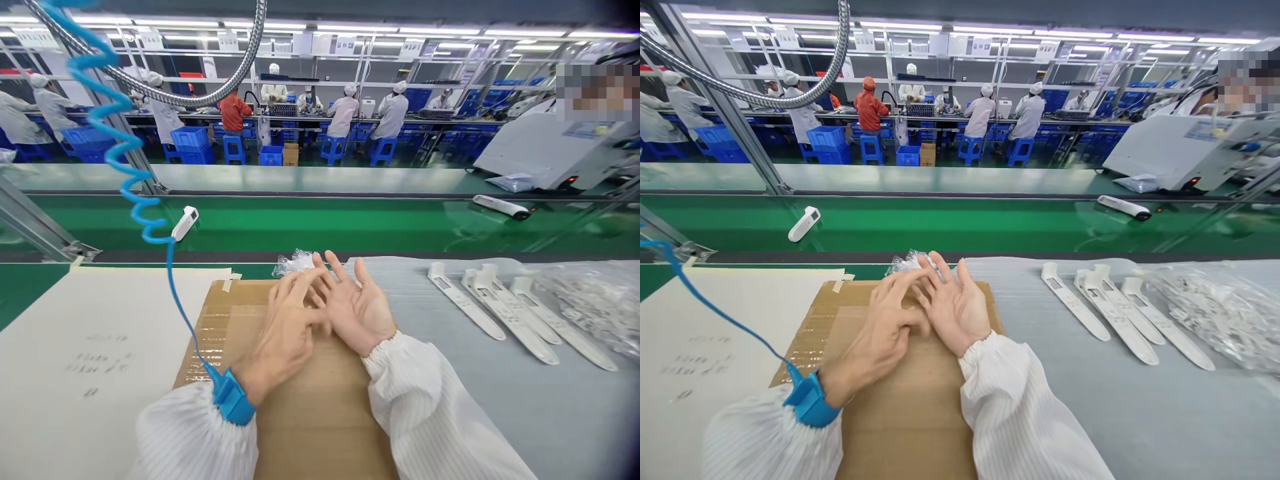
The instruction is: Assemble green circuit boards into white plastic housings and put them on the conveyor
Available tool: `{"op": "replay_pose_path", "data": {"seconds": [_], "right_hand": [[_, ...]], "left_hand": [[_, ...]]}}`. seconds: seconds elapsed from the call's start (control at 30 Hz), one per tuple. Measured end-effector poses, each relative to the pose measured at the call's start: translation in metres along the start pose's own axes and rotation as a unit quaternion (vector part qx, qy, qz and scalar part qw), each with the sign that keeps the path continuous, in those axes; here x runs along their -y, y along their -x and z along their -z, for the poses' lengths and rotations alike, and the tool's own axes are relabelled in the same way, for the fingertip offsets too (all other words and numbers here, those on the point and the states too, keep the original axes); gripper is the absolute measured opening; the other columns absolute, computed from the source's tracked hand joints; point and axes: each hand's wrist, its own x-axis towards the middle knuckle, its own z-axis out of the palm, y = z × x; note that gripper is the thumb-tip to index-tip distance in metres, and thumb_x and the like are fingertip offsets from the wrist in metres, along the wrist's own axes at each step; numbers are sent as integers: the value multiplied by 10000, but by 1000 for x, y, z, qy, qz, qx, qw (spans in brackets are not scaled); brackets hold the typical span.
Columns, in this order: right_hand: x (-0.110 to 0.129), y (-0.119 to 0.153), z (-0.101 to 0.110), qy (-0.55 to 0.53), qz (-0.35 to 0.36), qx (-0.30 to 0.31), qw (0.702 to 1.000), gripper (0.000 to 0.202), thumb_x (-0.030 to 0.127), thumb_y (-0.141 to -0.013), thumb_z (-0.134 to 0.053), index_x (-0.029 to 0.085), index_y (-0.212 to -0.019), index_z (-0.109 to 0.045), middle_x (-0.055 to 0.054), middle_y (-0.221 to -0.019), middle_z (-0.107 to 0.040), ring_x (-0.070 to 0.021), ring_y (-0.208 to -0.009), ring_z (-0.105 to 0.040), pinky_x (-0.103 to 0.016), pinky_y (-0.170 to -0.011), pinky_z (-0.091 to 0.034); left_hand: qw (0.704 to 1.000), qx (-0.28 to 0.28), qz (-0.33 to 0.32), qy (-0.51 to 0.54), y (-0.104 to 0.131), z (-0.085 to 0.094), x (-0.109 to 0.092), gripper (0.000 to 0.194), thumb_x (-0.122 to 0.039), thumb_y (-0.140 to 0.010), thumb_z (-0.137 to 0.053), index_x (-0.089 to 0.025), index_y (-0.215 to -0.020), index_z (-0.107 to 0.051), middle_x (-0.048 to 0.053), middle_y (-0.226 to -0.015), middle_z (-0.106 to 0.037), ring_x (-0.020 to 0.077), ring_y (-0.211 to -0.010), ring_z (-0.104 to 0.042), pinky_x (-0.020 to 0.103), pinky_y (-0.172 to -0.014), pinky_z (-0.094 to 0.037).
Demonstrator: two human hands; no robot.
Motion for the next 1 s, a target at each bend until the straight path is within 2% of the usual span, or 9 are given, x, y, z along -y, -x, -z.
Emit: {"op": "replay_pose_path", "data": {"seconds": [0.07,0.17,0.3,0.37,0.47,0.57,0.63,0.87,1.0], "right_hand": [[0,0,1,-3,2,10,1000,417,548,-985,-442,241,-1186,-640,-26,-1311,-645,-172,-1213,-582,-353,-1011,-503],[-1,0,2,-1,-1,14,1000,408,552,-971,-470,246,-1172,-649,-19,-1307,-646,-172,-1224,-573,-349,-1012,-499],[0,0,1,12,-2,21,1000,392,566,-949,-507,268,-1148,-667,-1,-1317,-637,-170,-1228,-566,-325,-990,-501],[-1,-1,1,25,0,24,999,362,547,-927,-557,270,-1125,-680,-1,-1325,-630,-186,-1222,-568,-330,-973,-506],[-5,-3,4,84,-3,-17,996,261,363,-829,-733,266,-1070,-707,3,-1242,-664,-172,-1074,-628,-293,-892,-519],[-10,-6,9,164,-7,-67,984,348,110,-653,-834,226,-964,-729,0,-1040,-699,-117,-842,-634,-238,-780,-501],[-13,-7,11,186,-7,-82,979,395,52,-582,-850,205,-926,-730,-3,-980,-689,-104,-797,-618,-234,-768,-488],[-11,-4,8,178,-1,-83,980,533,-20,-429,-852,201,-901,-736,-6,-1012,-677,-118,-898,-620,-204,-786,-481],[-12,-5,8,175,-1,-88,981,509,8,-445,-864,197,-899,-734,-5,-1000,-678,-108,-860,-617,-204,-784,-485]], "left_hand": [[1000,-1,11,-5,0,0,0,382,49,-752,-426,-226,-713,-689,-58,-1530,-376,248,-1357,-334,509,-1086,-312],[1000,-3,16,-6,0,1,2,446,50,-750,-427,-263,-847,-729,-40,-1555,-352,247,-1358,-337,520,-1084,-310],[1000,-9,18,-9,-2,1,1,340,51,-737,-456,-205,-620,-647,-69,-1485,-454,235,-1310,-406,474,-1047,-343],[997,-49,51,-28,-3,1,1,324,14,-799,-467,-222,-703,-667,-31,-1424,-520,232,-1282,-448,470,-1025,-358],[978,-129,146,-71,-5,1,6,273,-78,-890,-479,-243,-929,-693,54,-1330,-584,255,-1231,-514,521,-1034,-346],[953,-163,241,-81,-6,4,16,176,-118,-890,-524,-207,-922,-672,93,-1231,-617,280,-1207,-546,546,-1042,-346],[948,-158,267,-68,-7,5,23,142,-124,-879,-542,-197,-888,-663,95,-1207,-622,284,-1222,-542,539,-1050,-353],[951,-171,252,-60,-7,5,28,172,-131,-891,-510,-192,-934,-665,98,-1207,-619,278,-1213,-552,533,-1034,-385],[953,-176,241,-57,-7,4,28,167,-116,-876,-503,-185,-884,-655,103,-1183,-628,281,-1201,-560,526,-1028,-399]]}}
